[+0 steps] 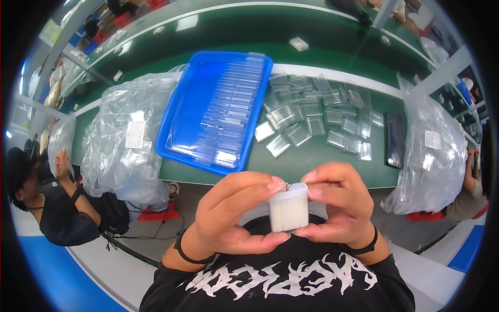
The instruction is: Assembling small plastic components on a production line.
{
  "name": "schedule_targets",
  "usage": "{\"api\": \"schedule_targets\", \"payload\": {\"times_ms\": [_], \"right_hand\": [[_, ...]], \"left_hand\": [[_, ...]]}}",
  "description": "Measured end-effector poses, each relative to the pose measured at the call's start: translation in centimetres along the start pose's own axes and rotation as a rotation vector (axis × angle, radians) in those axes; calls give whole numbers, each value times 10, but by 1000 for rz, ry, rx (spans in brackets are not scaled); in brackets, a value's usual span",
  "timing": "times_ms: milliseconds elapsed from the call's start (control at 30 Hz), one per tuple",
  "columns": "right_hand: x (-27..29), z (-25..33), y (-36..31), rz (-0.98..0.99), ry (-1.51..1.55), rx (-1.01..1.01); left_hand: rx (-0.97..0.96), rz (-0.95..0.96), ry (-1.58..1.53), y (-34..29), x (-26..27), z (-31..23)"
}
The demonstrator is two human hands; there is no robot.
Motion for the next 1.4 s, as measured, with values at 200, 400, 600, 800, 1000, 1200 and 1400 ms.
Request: {"api": "schedule_targets", "payload": {"times_ms": [200, 400, 600, 800, 1000, 1200, 1400], "right_hand": [[-3, 1, -9, 11, 5, 72], [-1, 0, -14, 61, -18, 105], [1, 2, -16, 52, 4, 50], [-2, -3, -23, 22, 113, 55], [-3, -1, -25, 11, 145, 22], [-4, 3, -19, 31, 95, -4], [-4, 7, -17, 63, 65, 13]], "left_hand": [[-21, 10, 29, 0, -1, 0], [-71, 38, 97, -3, -6, 1], [-61, 17, 104, -1, -12, 0], [-70, -41, 96, -1, -14, -1], [-88, -76, 98, 1, -12, -3], [-101, -98, 112, 0, -9, -5], [-95, -95, 118, -1, -8, -6]]}}
Point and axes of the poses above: each hand's wrist, its own y-axis towards the middle knuckle, its own x-axis out of the back of the hand, z = x × y, the point moved 7 cm from there along y, towards the middle knuckle, and after that the axes turned 2 degrees about -z, right-handed, at the moved point
